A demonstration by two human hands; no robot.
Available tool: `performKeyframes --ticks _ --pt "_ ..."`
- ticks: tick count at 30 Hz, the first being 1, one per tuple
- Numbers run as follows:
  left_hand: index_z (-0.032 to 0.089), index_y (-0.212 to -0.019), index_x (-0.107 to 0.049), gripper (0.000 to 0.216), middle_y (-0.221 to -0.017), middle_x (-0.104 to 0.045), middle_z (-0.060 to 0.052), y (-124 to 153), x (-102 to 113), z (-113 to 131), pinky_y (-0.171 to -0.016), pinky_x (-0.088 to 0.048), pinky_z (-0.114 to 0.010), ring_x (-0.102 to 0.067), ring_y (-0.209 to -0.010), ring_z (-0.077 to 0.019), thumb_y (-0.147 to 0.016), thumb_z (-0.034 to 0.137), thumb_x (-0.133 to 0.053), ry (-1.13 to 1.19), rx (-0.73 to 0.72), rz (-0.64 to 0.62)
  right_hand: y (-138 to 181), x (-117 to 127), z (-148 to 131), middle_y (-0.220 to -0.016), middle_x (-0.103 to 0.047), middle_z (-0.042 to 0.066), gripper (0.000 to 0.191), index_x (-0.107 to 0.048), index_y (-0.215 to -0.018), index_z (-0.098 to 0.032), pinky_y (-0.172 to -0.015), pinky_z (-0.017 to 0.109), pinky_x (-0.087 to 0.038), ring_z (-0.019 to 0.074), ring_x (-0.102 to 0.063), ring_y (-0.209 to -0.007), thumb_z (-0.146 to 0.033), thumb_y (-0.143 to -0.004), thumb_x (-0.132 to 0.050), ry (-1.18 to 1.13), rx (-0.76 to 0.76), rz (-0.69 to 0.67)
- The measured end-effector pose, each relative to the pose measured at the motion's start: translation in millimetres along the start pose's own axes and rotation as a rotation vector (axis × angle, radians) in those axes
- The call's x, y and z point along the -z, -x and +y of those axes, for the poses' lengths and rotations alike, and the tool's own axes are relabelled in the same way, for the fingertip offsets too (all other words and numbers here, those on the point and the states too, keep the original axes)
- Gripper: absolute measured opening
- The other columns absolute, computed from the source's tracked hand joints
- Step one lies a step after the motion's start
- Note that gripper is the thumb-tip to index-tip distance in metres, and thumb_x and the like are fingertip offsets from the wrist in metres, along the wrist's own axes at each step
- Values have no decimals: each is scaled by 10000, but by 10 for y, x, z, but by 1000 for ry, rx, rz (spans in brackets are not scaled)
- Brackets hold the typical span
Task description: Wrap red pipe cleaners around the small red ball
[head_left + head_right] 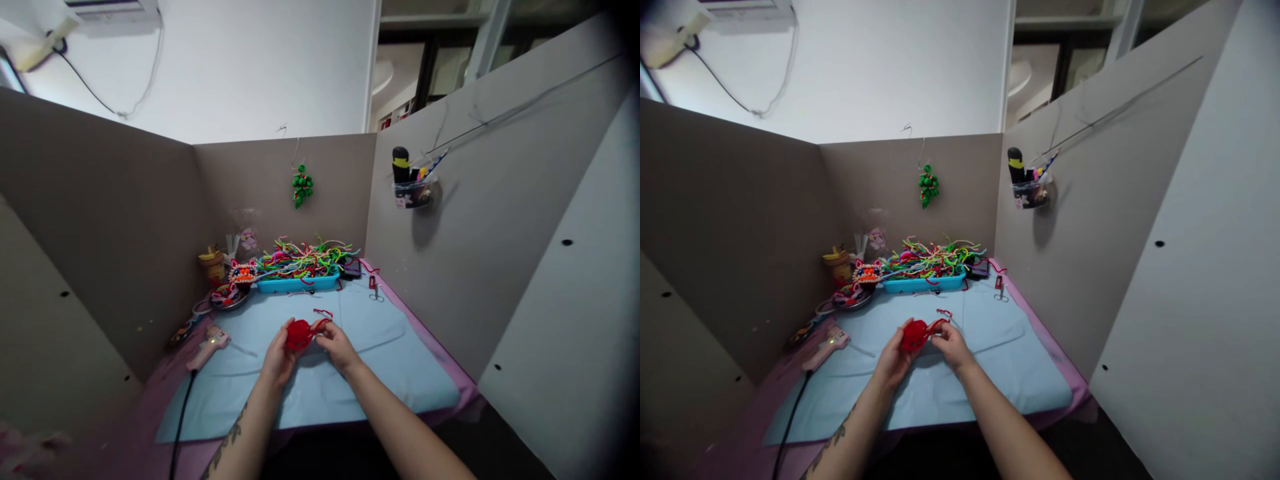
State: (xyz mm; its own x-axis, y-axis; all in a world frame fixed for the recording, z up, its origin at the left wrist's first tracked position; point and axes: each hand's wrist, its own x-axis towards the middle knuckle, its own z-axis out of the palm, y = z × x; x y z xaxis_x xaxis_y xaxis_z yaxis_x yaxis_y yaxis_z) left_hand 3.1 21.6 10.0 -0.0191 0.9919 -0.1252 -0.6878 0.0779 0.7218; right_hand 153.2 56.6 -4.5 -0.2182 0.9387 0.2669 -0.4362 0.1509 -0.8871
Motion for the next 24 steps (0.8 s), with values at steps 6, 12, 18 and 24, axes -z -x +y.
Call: performKeyframes --ticks 6,12,18,24 --pt "191 -1238 -485 505 -1143 -671 -129 14 -49 -30 -831 -529 -393 -676 -949 -233 -806 388 -657 -53 -63 -60 -4 17 22 -728 -626 -39 331 -551 -854 -229 -596 281 -471 146 -591 -636 -269 -602 -761 -236 -292 94" --pt "183 -1225 -497 522 -1219 -631 -151 -18 -36 -87 -843 -521 -406 -654 -1012 -262 -786 400 -678 -83 -86 -64 25 52 -105 -691 -665 -43 416 -529 -929 -222 -569 231 -433 131 -615 -613 -131 -565 -709 -417 -312 6" --pt "183 -1184 -534 517 -1227 -622 -144 6 -36 -64 -898 -487 -430 -630 -1048 -271 -752 405 -711 5 -38 -127 41 -12 -103 -614 -622 -77 399 -544 -859 -220 -556 218 -428 104 -566 -553 -65 -530 -708 -344 -297 26" --pt "210 -1213 -523 624 -1210 -631 -129 55 -74 -26 -994 -410 -441 -621 -1068 -264 -658 267 -803 -65 -100 -111 55 -72 -114 -609 -613 -70 393 -529 -820 -216 -600 229 -442 102 -573 -561 -147 -542 -798 -314 -266 -15"
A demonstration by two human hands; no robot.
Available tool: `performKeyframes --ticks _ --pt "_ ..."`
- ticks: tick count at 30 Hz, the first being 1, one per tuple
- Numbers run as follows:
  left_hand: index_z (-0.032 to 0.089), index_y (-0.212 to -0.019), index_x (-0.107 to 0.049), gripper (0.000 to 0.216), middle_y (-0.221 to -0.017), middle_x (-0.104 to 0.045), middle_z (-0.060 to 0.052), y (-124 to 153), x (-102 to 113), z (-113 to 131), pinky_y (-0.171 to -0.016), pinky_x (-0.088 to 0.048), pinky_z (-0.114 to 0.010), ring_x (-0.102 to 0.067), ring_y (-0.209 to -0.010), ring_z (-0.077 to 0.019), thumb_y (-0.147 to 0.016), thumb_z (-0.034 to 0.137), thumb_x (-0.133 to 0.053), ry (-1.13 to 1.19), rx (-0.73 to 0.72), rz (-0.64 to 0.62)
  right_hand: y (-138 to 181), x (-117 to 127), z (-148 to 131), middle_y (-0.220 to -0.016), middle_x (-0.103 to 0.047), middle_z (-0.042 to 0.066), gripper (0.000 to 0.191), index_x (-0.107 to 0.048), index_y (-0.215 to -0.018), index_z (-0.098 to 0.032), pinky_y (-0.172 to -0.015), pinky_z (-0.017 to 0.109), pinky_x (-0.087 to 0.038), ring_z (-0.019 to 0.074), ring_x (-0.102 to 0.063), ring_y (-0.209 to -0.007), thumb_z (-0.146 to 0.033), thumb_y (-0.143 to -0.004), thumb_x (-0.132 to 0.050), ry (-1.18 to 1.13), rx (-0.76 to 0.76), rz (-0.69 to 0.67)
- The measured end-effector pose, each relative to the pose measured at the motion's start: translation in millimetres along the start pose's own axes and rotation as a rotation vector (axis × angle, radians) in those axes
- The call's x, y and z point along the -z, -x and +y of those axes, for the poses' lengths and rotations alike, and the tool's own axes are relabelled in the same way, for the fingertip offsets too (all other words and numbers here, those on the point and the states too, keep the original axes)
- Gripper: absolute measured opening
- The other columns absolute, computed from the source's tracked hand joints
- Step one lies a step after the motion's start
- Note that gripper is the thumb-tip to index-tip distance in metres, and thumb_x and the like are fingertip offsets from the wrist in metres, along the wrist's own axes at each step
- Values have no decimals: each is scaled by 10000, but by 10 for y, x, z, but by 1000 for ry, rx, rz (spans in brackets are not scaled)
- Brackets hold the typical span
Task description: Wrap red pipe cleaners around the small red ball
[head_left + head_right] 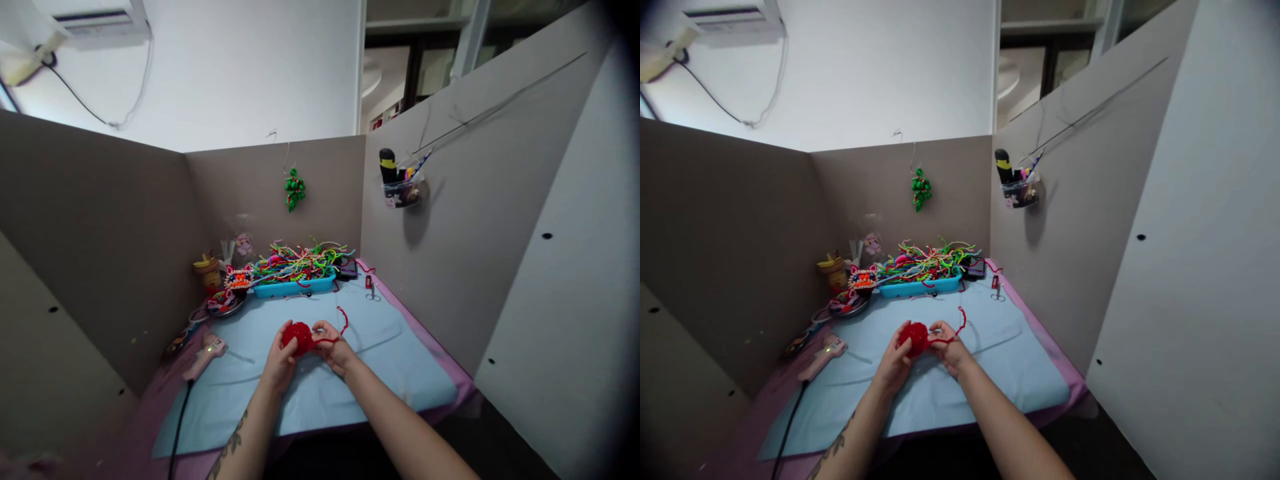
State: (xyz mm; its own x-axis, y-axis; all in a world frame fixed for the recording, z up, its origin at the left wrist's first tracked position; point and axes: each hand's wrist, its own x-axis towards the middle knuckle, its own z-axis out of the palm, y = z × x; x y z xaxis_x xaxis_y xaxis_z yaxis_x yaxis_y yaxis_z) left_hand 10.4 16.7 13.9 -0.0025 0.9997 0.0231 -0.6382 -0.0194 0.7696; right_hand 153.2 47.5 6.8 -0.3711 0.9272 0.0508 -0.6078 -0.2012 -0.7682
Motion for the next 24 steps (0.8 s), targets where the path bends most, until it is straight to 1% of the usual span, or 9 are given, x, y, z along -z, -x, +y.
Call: performKeyframes --ticks 4,8,11,14,16,18,20,22,24 --pt "206 -1231 -513 640 -1216 -631 -133 8 4 25 -994 -414 -427 -626 -1063 -257 -660 242 -798 -4 12 -19 18 -10 -14 -678 -632 -50 426 -515 -842 -218 -580 213 -416 103 -584 -588 -190 -549 -823 7 1 -21" --pt "207 -1225 -523 618 -1239 -622 -127 16 15 30 -976 -437 -411 -634 -1055 -258 -671 247 -794 27 60 -55 6 -3 2 -658 -590 -77 444 -479 -786 -222 -569 203 -395 89 -556 -566 -129 -512 -815 -14 28 -11" --pt "203 -1215 -533 611 -1234 -629 -126 11 23 23 -971 -446 -410 -642 -1044 -260 -667 253 -800 45 87 -75 -21 11 37 -645 -571 -86 416 -474 -763 -224 -545 202 -374 82 -520 -533 -119 -515 -791 2 70 18" --pt "203 -1205 -539 601 -1217 -641 -124 -13 51 15 -980 -446 -415 -647 -1039 -257 -666 252 -803 71 92 -63 -38 29 60 -638 -563 -83 364 -514 -768 -224 -556 207 -372 84 -506 -543 -132 -536 -779 60 103 43" --pt "206 -1192 -541 579 -1190 -658 -115 -35 79 12 -979 -450 -408 -652 -1029 -244 -674 245 -797 88 80 -27 -33 38 55 -690 -586 -67 359 -571 -795 -224 -590 211 -383 96 -527 -608 -133 -527 -791 115 141 49" --pt "209 -1181 -540 555 -1159 -674 -103 -54 104 10 -972 -458 -395 -654 -1027 -228 -685 237 -788 97 56 14 -18 40 35 -784 -620 -42 377 -628 -835 -227 -635 221 -398 114 -549 -695 -147 -516 -813 168 177 27" --pt "206 -1176 -536 548 -1144 -680 -102 -64 115 10 -960 -467 -381 -651 -1034 -220 -688 230 -785 93 32 33 0 39 14 -831 -641 -20 352 -667 -841 -226 -671 239 -410 133 -558 -742 -198 -531 -832 211 188 -32" --pt "203 -1184 -526 565 -1147 -678 -110 -64 108 10 -947 -475 -376 -648 -1039 -223 -684 231 -788 79 21 30 9 39 4 -806 -649 -7 279 -689 -807 -216 -690 260 -416 147 -560 -743 -275 -574 -831 252 198 -96" --pt "204 -1188 -520 584 -1153 -674 -113 -55 87 10 -937 -481 -378 -651 -1033 -228 -673 230 -795 59 16 32 9 44 9 -760 -640 -4 229 -694 -769 -207 -699 273 -416 152 -557 -729 -336 -622 -812 287 227 -132"
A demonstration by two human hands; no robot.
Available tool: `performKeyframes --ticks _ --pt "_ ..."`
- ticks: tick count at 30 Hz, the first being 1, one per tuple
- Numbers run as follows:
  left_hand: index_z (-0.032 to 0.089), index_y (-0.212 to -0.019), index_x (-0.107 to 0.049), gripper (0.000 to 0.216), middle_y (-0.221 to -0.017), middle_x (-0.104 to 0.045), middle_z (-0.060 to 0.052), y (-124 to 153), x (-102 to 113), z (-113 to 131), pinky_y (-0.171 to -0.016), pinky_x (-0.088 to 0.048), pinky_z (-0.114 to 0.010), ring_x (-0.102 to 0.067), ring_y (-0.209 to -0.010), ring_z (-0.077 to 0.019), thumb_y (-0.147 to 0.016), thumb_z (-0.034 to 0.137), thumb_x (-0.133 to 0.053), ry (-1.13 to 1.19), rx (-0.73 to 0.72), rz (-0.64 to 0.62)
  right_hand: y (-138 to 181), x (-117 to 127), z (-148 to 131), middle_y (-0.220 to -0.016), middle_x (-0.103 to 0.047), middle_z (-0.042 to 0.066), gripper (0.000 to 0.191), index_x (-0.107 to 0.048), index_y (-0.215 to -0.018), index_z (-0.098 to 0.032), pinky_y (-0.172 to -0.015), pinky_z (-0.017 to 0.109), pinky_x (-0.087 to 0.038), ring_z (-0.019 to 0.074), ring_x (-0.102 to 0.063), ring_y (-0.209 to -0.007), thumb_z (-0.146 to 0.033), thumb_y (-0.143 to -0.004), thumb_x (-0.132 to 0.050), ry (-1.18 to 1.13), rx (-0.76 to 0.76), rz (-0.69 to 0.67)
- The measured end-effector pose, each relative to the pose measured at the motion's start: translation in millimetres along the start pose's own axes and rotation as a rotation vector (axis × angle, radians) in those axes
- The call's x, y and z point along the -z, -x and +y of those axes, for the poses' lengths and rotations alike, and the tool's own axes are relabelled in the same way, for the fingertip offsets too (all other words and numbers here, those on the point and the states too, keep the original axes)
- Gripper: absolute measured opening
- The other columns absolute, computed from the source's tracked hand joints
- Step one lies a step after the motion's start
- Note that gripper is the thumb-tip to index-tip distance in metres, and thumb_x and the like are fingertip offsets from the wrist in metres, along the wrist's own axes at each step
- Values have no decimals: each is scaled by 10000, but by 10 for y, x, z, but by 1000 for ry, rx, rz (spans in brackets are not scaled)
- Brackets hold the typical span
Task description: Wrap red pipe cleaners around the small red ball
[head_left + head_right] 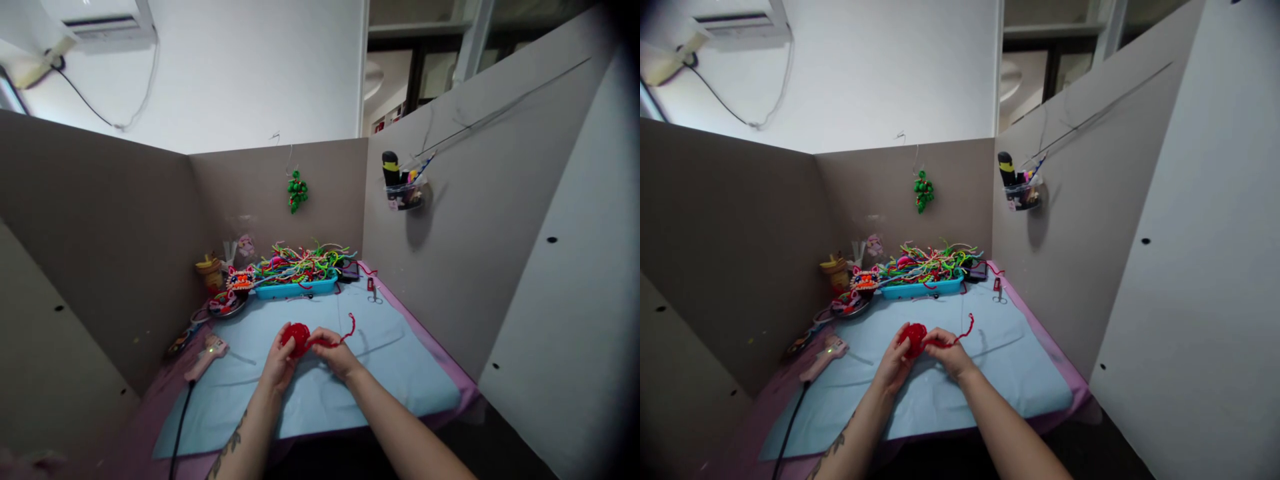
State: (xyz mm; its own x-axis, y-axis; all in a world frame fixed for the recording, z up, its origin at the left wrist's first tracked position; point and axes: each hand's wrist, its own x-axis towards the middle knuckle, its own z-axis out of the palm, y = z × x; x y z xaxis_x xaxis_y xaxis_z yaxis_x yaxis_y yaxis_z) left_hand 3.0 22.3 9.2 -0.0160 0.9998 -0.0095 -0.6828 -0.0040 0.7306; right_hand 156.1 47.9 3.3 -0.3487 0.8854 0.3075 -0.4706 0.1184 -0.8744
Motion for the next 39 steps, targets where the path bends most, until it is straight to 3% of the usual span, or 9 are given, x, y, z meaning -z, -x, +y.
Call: performKeyframes --ticks 5,10,13,17,24,29,33,39 --pt "215 -1160 -532 574 -1126 -682 -92 24 -57 -9 -921 -490 -387 -658 -1000 -221 -655 217 -803 -58 1 42 -17 18 22 -718 -596 -20 216 -659 -712 -196 -683 267 -400 139 -531 -694 -345 -645 -800 68 48 -11" --pt "205 -1146 -545 567 -1130 -672 -94 41 -72 -1 -895 -501 -384 -658 -974 -224 -644 227 -807 -49 47 25 -66 38 -1 -615 -535 -45 219 -611 -661 -194 -615 252 -358 122 -453 -608 -356 -665 -759 165 52 202" --pt "189 -1151 -557 565 -1133 -665 -103 56 -71 20 -875 -505 -366 -660 -953 -222 -643 212 -804 -38 91 -7 -88 43 6 -646 -545 -41 190 -622 -665 -199 -630 251 -365 126 -459 -637 -330 -650 -760 177 66 245" --pt "182 -1158 -565 567 -1124 -667 -105 71 -67 41 -873 -498 -353 -657 -947 -219 -644 217 -802 -18 125 -52 -86 25 29 -655 -564 -44 227 -626 -683 -205 -617 246 -381 121 -479 -621 -310 -586 -802 50 -7 267" --pt "173 -1193 -539 552 -1150 -667 -124 60 -43 17 -909 -484 -348 -659 -975 -212 -699 245 -774 -11 166 -96 -45 6 17 -613 -587 -53 313 -558 -679 -200 -575 262 -451 122 -542 -564 -292 -559 -832 -273 -224 152" --pt "195 -1283 -446 671 -1202 -646 -131 53 -54 -27 -980 -445 -363 -639 -1056 -212 -703 239 -782 29 119 -75 -87 62 51 -626 -621 -47 369 -552 -661 -196 -597 251 -469 127 -584 -605 -281 -498 -872 -321 -135 314" --pt "214 -1356 -360 818 -1099 -692 -119 60 -81 -48 -870 -496 -320 -677 -960 -200 -669 159 -802 -57 114 -41 -102 55 56 -651 -634 -42 377 -557 -659 -197 -643 260 -478 134 -607 -654 -298 -497 -882 -334 -99 343" --pt "182 -1352 -352 877 -988 -720 -123 58 -107 -75 -750 -518 -283 -689 -835 -195 -625 229 -839 -133 42 39 -75 -3 37 -591 -616 -48 373 -550 -642 -185 -623 255 -455 119 -574 -590 -302 -500 -875 -259 -121 315"
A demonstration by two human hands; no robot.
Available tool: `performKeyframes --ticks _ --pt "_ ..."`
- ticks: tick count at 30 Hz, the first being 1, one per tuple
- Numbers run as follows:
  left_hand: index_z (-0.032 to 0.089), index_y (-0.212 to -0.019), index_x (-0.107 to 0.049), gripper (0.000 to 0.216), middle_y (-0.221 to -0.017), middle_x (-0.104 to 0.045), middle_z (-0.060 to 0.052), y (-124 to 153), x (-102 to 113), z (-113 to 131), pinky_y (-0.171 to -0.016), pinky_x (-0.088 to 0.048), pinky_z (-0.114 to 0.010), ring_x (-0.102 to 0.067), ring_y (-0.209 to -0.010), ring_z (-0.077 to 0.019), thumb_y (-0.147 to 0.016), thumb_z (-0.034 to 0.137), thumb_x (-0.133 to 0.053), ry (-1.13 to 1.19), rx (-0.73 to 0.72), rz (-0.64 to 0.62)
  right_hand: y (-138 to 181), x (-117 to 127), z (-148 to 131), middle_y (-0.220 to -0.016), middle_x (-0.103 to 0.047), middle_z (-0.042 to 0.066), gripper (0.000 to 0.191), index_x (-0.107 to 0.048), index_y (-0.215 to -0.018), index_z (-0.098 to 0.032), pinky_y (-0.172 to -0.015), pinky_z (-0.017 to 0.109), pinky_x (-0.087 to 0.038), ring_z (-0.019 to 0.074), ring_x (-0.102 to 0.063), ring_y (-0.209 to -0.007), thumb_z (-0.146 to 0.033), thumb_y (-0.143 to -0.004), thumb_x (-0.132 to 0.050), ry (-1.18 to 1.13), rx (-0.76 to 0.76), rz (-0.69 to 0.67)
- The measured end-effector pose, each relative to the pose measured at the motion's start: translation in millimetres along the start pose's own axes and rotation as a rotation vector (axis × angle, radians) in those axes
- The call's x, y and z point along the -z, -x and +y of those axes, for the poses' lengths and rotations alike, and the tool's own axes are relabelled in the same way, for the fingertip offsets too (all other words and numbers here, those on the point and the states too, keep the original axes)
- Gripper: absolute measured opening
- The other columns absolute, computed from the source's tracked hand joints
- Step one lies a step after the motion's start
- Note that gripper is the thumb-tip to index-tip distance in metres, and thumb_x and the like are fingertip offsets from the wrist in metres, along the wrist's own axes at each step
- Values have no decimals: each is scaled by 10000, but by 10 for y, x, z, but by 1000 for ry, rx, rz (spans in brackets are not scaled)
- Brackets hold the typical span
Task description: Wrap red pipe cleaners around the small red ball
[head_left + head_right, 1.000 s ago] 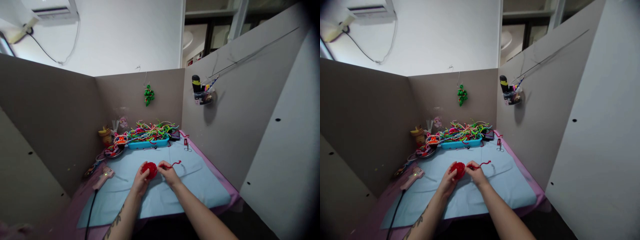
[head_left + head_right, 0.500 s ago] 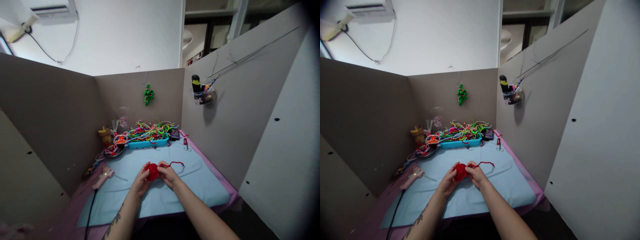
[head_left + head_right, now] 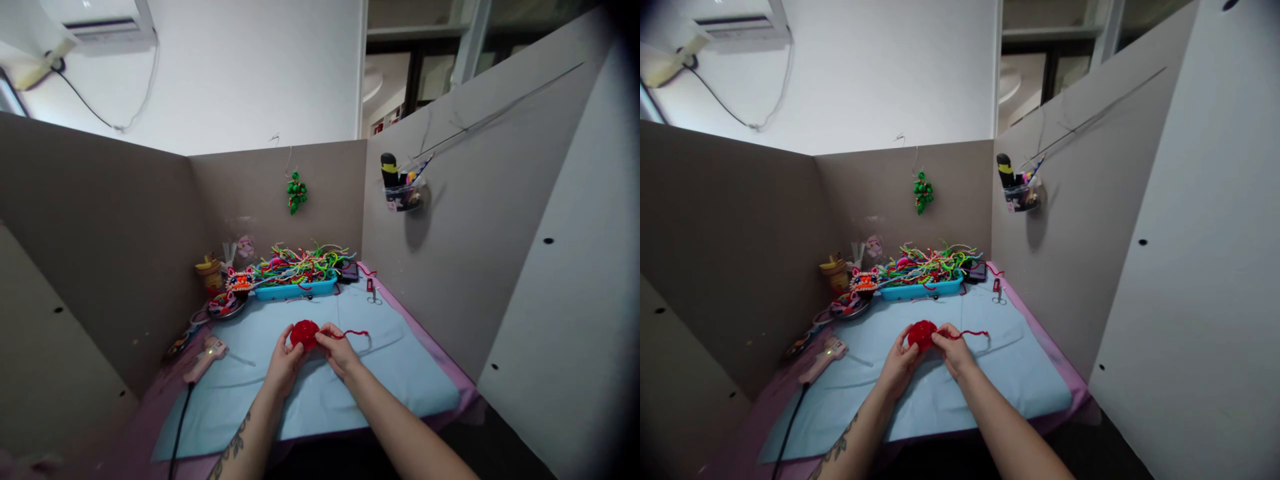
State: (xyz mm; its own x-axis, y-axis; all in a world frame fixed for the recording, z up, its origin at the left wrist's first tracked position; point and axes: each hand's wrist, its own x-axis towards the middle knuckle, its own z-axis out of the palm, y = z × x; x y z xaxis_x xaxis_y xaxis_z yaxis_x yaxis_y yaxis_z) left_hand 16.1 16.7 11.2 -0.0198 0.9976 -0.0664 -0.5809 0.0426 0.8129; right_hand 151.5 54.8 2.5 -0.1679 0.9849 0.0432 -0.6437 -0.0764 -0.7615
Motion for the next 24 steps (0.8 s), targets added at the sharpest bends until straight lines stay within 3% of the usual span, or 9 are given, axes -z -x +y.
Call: performKeyframes --ticks 7,13,20,24 --pt "212 -1340 -384 868 -1008 -708 -124 -17 26 -48 -800 -520 -377 -689 -844 -228 -604 247 -844 -23 -49 13 12 -8 7 -578 -603 -56 370 -534 -659 -196 -588 257 -432 127 -564 -565 -323 -523 -852 53 -13 -25" --pt "186 -1402 -303 932 -882 -731 -100 -49 78 -58 -748 -517 -324 -694 -747 -205 -632 252 -824 -91 -104 -17 26 -24 -2 -580 -605 -47 330 -540 -639 -191 -577 252 -422 127 -551 -567 -311 -535 -829 58 -69 -45" --pt "216 -1379 -353 893 -1045 -711 -137 -20 23 -30 -872 -490 -368 -686 -928 -245 -625 265 -829 -12 -40 -19 17 -8 8 -570 -577 -65 317 -541 -637 -196 -575 233 -375 105 -496 -550 -281 -532 -827 152 96 4" --pt "241 -1330 -405 792 -1128 -684 -122 -18 13 11 -926 -478 -387 -662 -1013 -249 -650 263 -810 59 -40 -32 32 -23 18 -577 -566 -60 278 -556 -628 -198 -582 240 -365 107 -479 -560 -281 -566 -814 244 143 -62"
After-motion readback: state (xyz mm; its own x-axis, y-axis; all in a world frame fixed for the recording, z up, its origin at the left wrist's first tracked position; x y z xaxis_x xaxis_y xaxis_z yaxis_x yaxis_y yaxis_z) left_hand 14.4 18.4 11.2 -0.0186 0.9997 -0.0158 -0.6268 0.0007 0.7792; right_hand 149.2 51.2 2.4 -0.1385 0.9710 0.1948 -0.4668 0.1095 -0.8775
